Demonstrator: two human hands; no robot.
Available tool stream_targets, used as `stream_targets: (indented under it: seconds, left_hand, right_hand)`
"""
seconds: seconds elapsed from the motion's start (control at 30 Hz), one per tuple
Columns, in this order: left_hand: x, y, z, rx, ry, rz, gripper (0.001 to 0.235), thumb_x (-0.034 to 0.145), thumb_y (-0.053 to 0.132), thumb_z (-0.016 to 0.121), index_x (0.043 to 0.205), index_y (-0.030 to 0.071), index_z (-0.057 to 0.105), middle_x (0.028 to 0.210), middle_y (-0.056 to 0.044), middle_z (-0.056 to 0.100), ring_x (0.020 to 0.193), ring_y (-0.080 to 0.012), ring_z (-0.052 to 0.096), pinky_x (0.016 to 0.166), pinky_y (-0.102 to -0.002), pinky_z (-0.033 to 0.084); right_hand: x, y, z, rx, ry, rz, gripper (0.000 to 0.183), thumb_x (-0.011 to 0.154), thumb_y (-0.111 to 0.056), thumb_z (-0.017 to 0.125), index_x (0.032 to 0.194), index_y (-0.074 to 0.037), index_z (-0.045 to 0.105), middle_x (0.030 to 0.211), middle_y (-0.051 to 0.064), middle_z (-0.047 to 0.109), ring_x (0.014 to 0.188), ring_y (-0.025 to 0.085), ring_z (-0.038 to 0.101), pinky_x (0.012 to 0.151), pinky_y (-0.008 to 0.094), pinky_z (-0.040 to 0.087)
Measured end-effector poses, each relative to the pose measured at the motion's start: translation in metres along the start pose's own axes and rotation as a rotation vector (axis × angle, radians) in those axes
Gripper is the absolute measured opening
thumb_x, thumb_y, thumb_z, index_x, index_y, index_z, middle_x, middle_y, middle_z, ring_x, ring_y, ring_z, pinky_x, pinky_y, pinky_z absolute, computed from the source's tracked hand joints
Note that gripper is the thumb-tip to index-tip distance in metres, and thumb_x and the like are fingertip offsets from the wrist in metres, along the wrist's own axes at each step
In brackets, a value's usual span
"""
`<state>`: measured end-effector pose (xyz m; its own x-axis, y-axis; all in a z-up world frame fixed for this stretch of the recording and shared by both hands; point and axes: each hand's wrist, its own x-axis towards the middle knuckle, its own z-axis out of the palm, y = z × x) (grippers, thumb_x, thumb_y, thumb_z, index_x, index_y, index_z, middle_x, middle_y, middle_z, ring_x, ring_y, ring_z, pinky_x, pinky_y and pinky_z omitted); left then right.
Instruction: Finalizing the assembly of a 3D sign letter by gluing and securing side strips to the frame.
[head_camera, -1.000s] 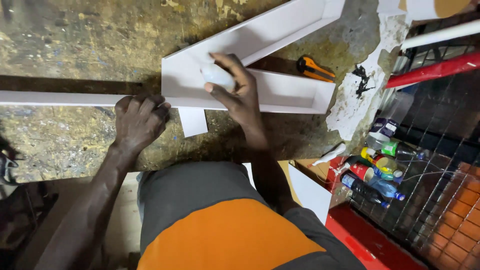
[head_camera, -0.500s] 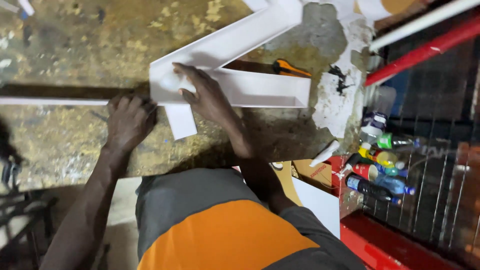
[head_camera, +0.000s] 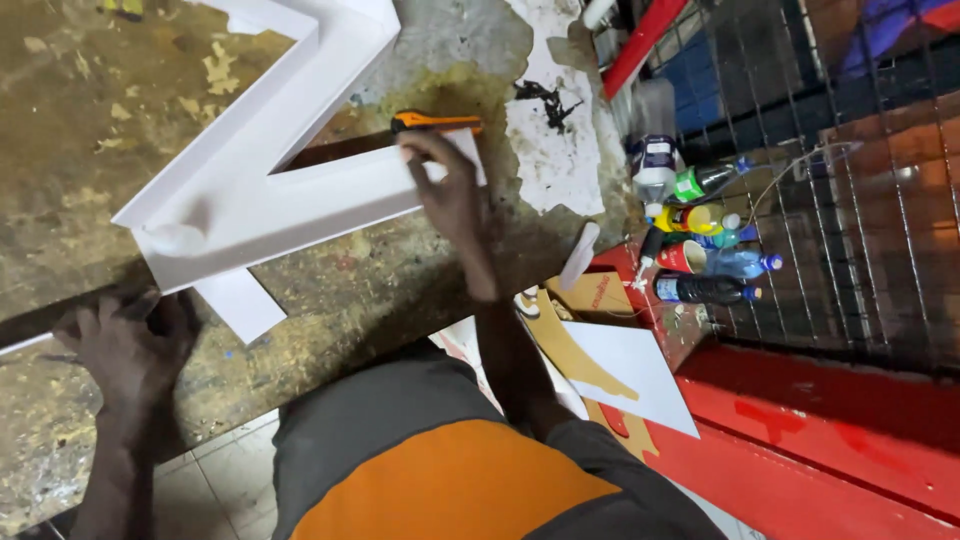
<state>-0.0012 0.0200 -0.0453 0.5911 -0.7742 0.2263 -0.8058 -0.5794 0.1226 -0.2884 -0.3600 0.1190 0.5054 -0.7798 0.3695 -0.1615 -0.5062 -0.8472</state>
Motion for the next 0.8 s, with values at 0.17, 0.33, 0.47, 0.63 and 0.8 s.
stream_targets:
  seconds: [0.17,0.33,0.47,0.63,0.8]
  left_hand:
    - [0.011,0.020,-0.026,-0.029,0.222,0.107,0.025,0.112,0.046,0.089,0.119,0.022,0.095,0.134,-0.010,0.080,0.128,-0.0317,0.071,0.119,-0.047,0.044]
    - [0.010,0.022,-0.026,-0.170,0.299,0.148,0.028,0.105,0.028,0.097,0.119,0.007,0.084,0.129,-0.011,0.074,0.147,-0.0368,0.073,0.124,-0.052,0.046]
    - [0.012,0.030,-0.034,0.044,0.301,0.150,0.029,0.110,0.043,0.091,0.117,0.015,0.091,0.136,-0.013,0.079,0.150,-0.0351,0.073,0.129,-0.049,0.051]
    - [0.015,0.042,-0.055,-0.105,0.463,0.322,0.035,0.116,0.013,0.097,0.127,0.000,0.067,0.128,-0.026,0.074,0.139,-0.0516,0.076,0.115,-0.061,0.054]
    - [0.017,0.048,-0.065,-0.117,0.438,0.313,0.026,0.120,0.015,0.090,0.126,-0.001,0.071,0.128,-0.024,0.073,0.140,-0.0487,0.077,0.115,-0.060,0.053]
  right_hand:
    - [0.050,0.083,-0.045,-0.218,-0.101,-0.003,0.026,0.110,-0.029,0.073,0.127,-0.011,0.080,0.126,0.008,0.083,0.117,0.025,0.080,0.099,0.039,0.064]
    - [0.103,0.124,-0.035,-0.484,-0.406,0.127,0.047,0.106,-0.029,0.075,0.152,-0.018,0.071,0.149,0.007,0.078,0.128,0.030,0.079,0.097,0.046,0.063]
    - [0.126,0.086,-0.031,-0.638,-0.566,0.175,0.040,0.092,-0.025,0.096,0.126,-0.011,0.080,0.134,0.011,0.075,0.120,0.029,0.071,0.099,0.041,0.058]
    - [0.127,0.070,-0.025,-0.634,-0.691,0.234,0.023,0.097,-0.017,0.090,0.118,-0.012,0.082,0.123,0.009,0.082,0.107,0.022,0.078,0.094,0.035,0.065]
    - [0.142,0.107,-0.014,-0.789,-0.768,-0.028,0.020,0.096,-0.030,0.094,0.110,-0.017,0.087,0.106,0.002,0.088,0.095,0.020,0.079,0.086,0.044,0.059]
